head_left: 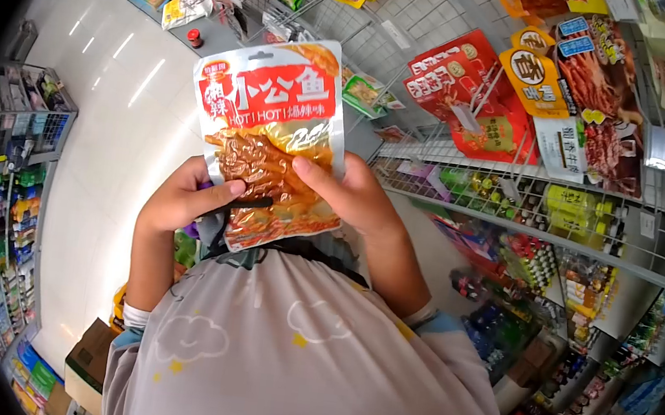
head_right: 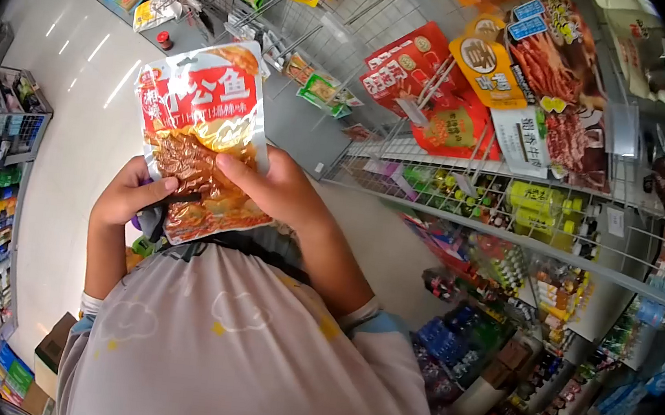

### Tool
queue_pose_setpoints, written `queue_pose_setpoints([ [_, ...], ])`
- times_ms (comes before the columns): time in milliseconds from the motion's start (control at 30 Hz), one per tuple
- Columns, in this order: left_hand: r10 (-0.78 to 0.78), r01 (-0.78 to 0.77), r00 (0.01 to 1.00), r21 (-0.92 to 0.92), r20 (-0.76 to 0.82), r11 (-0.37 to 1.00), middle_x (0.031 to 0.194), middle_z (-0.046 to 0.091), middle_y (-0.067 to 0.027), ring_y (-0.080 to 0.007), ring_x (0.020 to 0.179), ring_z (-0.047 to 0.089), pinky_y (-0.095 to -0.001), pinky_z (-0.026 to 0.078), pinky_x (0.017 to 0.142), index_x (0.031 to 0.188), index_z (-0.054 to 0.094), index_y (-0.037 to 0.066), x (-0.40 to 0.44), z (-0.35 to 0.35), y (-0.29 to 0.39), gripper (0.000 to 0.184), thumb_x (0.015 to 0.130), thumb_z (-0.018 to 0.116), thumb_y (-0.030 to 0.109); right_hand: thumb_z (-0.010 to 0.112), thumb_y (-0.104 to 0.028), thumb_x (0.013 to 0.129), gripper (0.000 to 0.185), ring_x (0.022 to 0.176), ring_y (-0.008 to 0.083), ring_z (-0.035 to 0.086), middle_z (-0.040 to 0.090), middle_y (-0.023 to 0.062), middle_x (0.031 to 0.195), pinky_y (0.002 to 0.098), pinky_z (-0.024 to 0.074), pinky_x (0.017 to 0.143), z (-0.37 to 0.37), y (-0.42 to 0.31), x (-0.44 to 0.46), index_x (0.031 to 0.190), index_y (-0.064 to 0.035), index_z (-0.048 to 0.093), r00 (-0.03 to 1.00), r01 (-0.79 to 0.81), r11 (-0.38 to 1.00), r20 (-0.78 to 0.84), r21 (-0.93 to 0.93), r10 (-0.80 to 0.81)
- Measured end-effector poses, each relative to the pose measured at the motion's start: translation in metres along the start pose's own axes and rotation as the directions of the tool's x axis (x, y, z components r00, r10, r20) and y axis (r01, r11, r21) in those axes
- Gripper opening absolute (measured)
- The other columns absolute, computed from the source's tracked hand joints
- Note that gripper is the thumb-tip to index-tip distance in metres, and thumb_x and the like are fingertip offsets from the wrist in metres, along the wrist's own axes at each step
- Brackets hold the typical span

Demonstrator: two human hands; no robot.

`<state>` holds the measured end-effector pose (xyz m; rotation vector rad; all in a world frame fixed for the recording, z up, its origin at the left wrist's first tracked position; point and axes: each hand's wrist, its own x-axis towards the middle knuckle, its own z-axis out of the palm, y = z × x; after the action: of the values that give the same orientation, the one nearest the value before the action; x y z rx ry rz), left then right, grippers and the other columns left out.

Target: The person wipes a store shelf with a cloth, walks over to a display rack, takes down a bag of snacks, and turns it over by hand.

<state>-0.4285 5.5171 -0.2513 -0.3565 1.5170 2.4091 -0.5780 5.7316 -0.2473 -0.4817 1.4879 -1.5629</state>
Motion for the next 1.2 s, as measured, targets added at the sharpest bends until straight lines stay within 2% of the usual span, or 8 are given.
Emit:
queue_pose_setpoints([
  [100, 0.004, -0.002, 0.999, 0.063, -0.046, 0.998, 0.120, 0.068, -0.0107, -0.0171, 0.108, 0.063, -0.0314, 0.050, 0.095, 0.127, 0.059, -0.004, 0.001, 0.006, 0.004, 0.036, 0.097, 0.064, 0.014, 0.066, -0.020, 0.098, 0.033, 0.104, 0.0092, 0.059, 0.068, 0.0031, 0.114, 0.0278, 0.0486, 0.090, -0.003, -0.001, -0.007, 0.124, -0.0007, 0.063, 0.999, -0.008, 0.999, 0.053, -0.034, 0.010],
  [167, -0.011, 0.046, 0.993, 0.291, -0.119, 0.956, 0.119, 0.068, -0.0092, -0.0160, 0.106, 0.062, -0.0311, 0.051, 0.092, 0.127, 0.060, -0.002, -0.004, 0.009, 0.007, 0.038, 0.096, 0.067, 0.019, 0.064, -0.018, 0.098, 0.030, 0.104, 0.0094, 0.060, 0.068, 0.0034, 0.113, 0.0270, 0.0497, 0.090, 0.007, -0.011, -0.008, 0.123, 0.0002, 0.063, 0.992, -0.125, 0.972, 0.037, 0.197, 0.121],
  [200, -0.056, 0.086, 0.992, 0.272, -0.115, 0.958, 0.119, 0.068, -0.0084, -0.0151, 0.105, 0.062, -0.0309, 0.050, 0.092, 0.128, 0.060, -0.001, -0.013, 0.009, 0.018, 0.039, 0.096, 0.068, 0.020, 0.064, -0.018, 0.098, 0.030, 0.104, 0.0094, 0.060, 0.068, 0.0034, 0.113, 0.0270, 0.0497, 0.090, 0.023, 0.001, 0.001, 0.123, 0.0002, 0.063, 0.986, -0.146, 0.958, 0.113, 0.248, 0.121],
  [267, 0.017, -0.013, 0.999, 0.126, -0.028, 0.992, 0.115, 0.068, -0.0061, -0.0120, 0.101, 0.062, -0.0287, 0.051, 0.089, 0.128, 0.060, 0.000, 0.003, 0.012, 0.001, 0.039, 0.095, 0.068, 0.020, 0.062, -0.016, 0.099, 0.029, 0.103, 0.0097, 0.061, 0.068, 0.0040, 0.113, 0.0271, 0.0507, 0.089, -0.005, -0.002, -0.007, 0.122, 0.0016, 0.063, 0.994, 0.018, 0.992, -0.110, 0.125, -0.004],
  [433, -0.010, 0.009, 1.000, 0.078, 0.017, 0.997, 0.101, 0.070, -0.0015, -0.0055, 0.086, 0.061, -0.0231, 0.050, 0.075, 0.116, 0.065, 0.001, 0.002, 0.021, -0.008, 0.026, 0.097, 0.067, 0.018, 0.062, -0.016, 0.099, 0.031, 0.104, 0.0095, 0.061, 0.066, 0.0038, 0.117, 0.0276, 0.0501, 0.090, -0.013, -0.003, -0.008, 0.125, 0.0010, 0.060, 0.986, 0.045, 0.987, -0.164, 0.153, -0.019],
  [600, 0.020, -0.015, 0.998, 0.073, -0.063, 0.997, 0.098, 0.071, -0.0007, -0.0049, 0.084, 0.061, -0.0229, 0.049, 0.073, 0.110, 0.066, 0.000, -0.003, 0.018, -0.018, 0.022, 0.098, 0.065, 0.019, 0.063, -0.015, 0.098, 0.035, 0.106, 0.0095, 0.060, 0.065, 0.0037, 0.119, 0.0283, 0.0485, 0.093, -0.013, -0.008, -0.010, 0.129, 0.0010, 0.058, 0.992, 0.003, 0.978, -0.123, 0.209, 0.023],
  [767, 0.052, -0.049, 0.991, 0.025, -0.127, 0.998, 0.100, 0.071, -0.0012, -0.0050, 0.086, 0.061, -0.0229, 0.049, 0.075, 0.110, 0.066, 0.000, -0.005, 0.028, -0.008, 0.022, 0.098, 0.065, 0.019, 0.065, -0.012, 0.096, 0.040, 0.109, 0.0102, 0.058, 0.063, 0.0039, 0.123, 0.0284, 0.0485, 0.094, -0.021, -0.015, -0.012, 0.132, 0.0006, 0.055, 0.995, -0.064, 0.991, 0.089, 0.120, 0.053],
  [1200, 0.052, -0.047, 0.994, 0.055, -0.091, 0.997, 0.102, 0.070, -0.0011, -0.0046, 0.088, 0.060, -0.0224, 0.049, 0.077, 0.114, 0.064, 0.000, -0.008, 0.024, -0.020, 0.024, 0.099, 0.064, 0.019, 0.063, -0.008, 0.095, 0.035, 0.102, 0.0081, 0.059, 0.065, 0.0031, 0.116, 0.0271, 0.0494, 0.088, -0.024, -0.011, -0.017, 0.128, 0.0011, 0.057, 0.996, -0.055, 0.988, 0.077, 0.144, 0.044],
])
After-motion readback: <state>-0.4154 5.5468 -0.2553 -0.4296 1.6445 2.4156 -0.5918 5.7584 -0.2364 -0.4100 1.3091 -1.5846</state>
